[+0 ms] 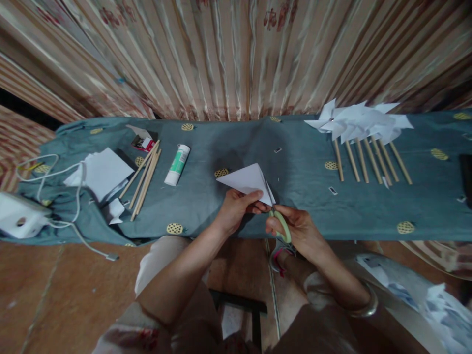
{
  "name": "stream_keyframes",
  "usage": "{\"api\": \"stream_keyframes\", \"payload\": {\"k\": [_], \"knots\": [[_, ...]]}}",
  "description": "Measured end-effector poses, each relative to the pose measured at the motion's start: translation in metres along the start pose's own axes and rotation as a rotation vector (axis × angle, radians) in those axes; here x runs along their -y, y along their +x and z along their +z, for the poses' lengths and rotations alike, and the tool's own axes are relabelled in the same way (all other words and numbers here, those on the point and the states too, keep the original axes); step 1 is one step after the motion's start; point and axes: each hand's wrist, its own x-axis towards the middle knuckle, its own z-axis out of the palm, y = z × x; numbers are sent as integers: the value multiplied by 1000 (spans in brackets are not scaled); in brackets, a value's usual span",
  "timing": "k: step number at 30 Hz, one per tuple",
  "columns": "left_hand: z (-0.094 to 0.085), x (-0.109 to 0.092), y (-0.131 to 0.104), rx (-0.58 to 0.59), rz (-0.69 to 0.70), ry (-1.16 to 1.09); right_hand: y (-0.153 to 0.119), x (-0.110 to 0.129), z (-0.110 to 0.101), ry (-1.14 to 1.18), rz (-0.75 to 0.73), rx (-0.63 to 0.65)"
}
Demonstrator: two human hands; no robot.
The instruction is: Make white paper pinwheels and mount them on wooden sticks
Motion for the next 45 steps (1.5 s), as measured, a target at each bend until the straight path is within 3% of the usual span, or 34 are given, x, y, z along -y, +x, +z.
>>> {"api": "stream_keyframes", "payload": {"k": [12, 45], "knots": [[2, 1, -1, 64, 5, 51, -1, 0, -1, -16, -6, -23], [4, 7, -1, 98, -4, 119, -1, -4, 0, 40, -11, -120]]}}
